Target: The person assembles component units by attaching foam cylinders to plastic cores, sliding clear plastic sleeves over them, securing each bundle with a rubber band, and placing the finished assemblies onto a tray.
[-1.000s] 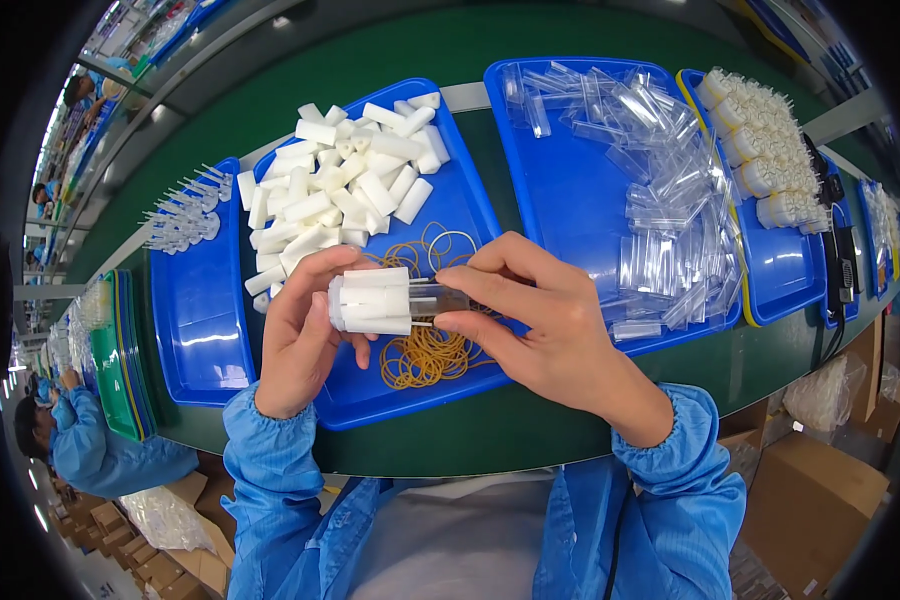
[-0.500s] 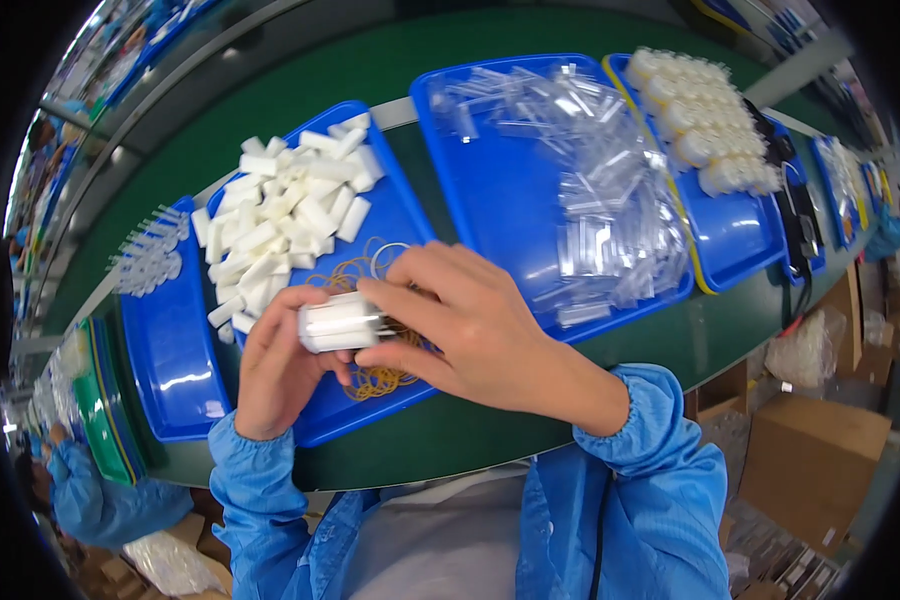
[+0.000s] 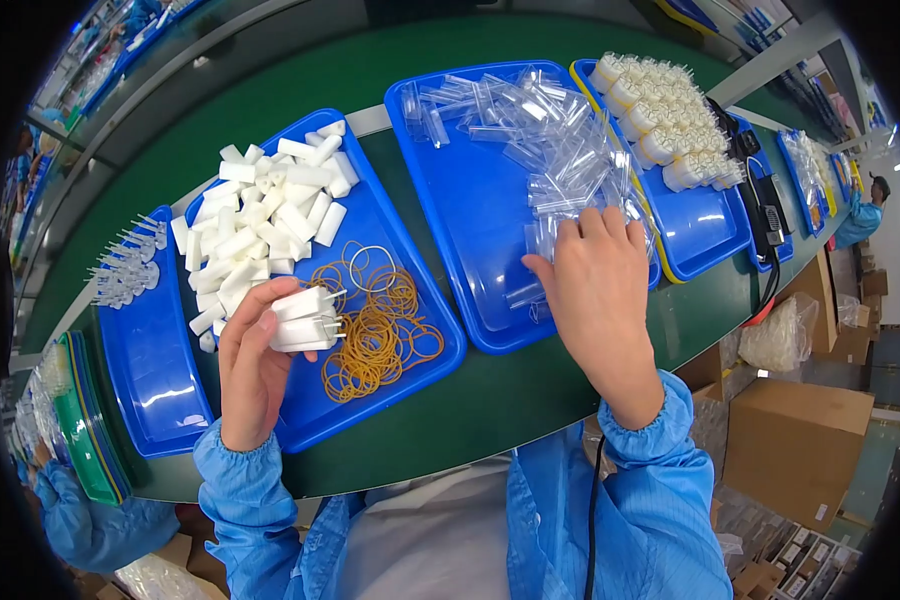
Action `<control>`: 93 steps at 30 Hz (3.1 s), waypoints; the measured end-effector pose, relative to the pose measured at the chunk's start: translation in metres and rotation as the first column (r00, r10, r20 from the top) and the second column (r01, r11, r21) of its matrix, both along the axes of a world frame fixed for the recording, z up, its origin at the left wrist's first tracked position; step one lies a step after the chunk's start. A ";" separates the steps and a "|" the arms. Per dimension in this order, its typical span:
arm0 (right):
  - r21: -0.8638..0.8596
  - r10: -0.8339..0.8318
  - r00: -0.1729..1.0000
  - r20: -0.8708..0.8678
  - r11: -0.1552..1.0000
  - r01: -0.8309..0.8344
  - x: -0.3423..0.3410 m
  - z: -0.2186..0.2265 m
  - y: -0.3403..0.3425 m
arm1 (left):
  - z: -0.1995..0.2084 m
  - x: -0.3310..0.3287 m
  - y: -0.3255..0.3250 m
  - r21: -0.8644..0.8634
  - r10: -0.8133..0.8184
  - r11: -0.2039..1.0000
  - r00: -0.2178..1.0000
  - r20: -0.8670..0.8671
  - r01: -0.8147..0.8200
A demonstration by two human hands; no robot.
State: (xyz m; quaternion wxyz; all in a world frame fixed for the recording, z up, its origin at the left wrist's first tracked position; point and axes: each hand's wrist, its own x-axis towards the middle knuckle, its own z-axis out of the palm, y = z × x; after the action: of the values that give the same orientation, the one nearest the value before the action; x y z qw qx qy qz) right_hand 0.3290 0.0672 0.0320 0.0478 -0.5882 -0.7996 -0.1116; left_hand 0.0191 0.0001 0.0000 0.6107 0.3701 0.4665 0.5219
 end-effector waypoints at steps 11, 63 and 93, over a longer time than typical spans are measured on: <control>-0.060 0.101 0.973 -0.206 0.991 -0.116 -0.003 -0.015 0.003 | 0.002 0.000 0.001 -0.033 -0.063 0.998 0.997 -0.032 0.062; -0.008 0.088 0.127 -0.988 0.791 -0.611 -0.082 -0.029 -0.009 | -0.004 0.012 -0.003 0.186 0.051 0.982 0.926 -0.373 0.021; -0.044 0.066 0.157 -0.985 0.792 -0.609 -0.084 -0.036 -0.009 | -0.009 0.010 -0.005 0.207 0.039 0.977 0.896 -0.443 0.059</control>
State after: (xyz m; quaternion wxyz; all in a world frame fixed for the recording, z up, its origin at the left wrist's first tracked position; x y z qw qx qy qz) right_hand 0.2450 0.0582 -0.0036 0.4140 -0.3204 -0.7136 0.4655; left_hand 0.0289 -0.0053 -0.0089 0.4470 0.5457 0.5326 0.4677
